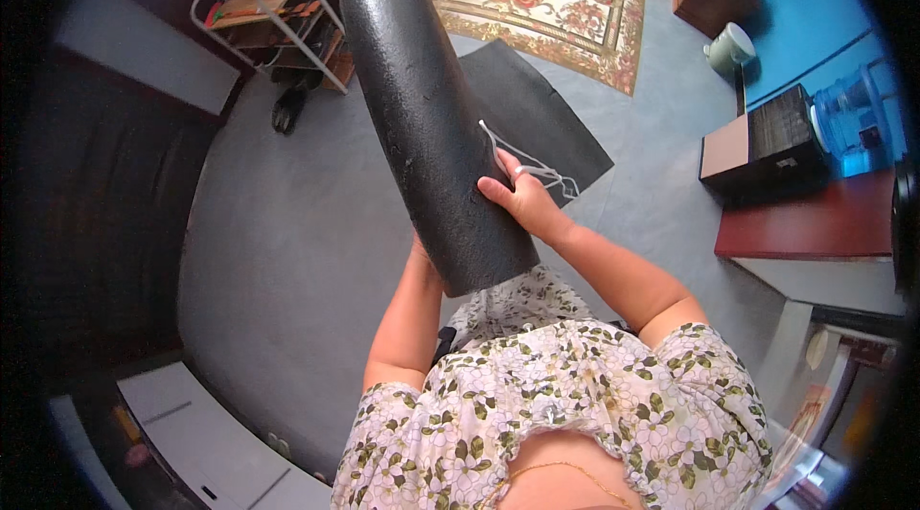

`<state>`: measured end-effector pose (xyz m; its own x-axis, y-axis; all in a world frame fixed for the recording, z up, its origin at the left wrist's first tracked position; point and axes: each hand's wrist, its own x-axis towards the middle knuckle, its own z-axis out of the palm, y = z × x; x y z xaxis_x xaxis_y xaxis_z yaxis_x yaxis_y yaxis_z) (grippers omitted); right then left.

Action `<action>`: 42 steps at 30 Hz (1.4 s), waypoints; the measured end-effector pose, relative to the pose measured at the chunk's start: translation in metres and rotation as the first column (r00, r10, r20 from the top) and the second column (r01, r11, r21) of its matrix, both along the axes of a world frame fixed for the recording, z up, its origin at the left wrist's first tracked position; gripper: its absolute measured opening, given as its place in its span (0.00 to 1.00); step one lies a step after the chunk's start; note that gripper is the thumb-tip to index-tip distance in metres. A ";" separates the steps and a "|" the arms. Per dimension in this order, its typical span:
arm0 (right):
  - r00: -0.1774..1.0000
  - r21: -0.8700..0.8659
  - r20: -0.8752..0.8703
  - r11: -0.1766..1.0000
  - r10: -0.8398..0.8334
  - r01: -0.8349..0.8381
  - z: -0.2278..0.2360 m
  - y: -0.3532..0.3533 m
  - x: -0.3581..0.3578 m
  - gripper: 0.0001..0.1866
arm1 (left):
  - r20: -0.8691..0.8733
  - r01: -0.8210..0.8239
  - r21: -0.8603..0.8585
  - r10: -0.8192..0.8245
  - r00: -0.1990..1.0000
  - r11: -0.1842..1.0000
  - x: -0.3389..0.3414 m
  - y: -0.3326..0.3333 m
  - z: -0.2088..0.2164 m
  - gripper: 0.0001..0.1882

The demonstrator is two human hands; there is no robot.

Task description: The person rolls up a dark gray mat and secures it with a white string. The person then walks to a bathroom and washes their hands at a sink.

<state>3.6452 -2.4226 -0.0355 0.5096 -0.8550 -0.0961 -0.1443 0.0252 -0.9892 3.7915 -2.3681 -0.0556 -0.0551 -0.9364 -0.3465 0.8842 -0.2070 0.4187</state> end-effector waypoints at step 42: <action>0.652 0.590 -0.367 0.708 0.663 -0.388 -0.682 -0.240 0.161 0.44 | 0.600 -0.432 0.683 -0.115 0.792 0.589 0.116 -0.149 -0.608 0.44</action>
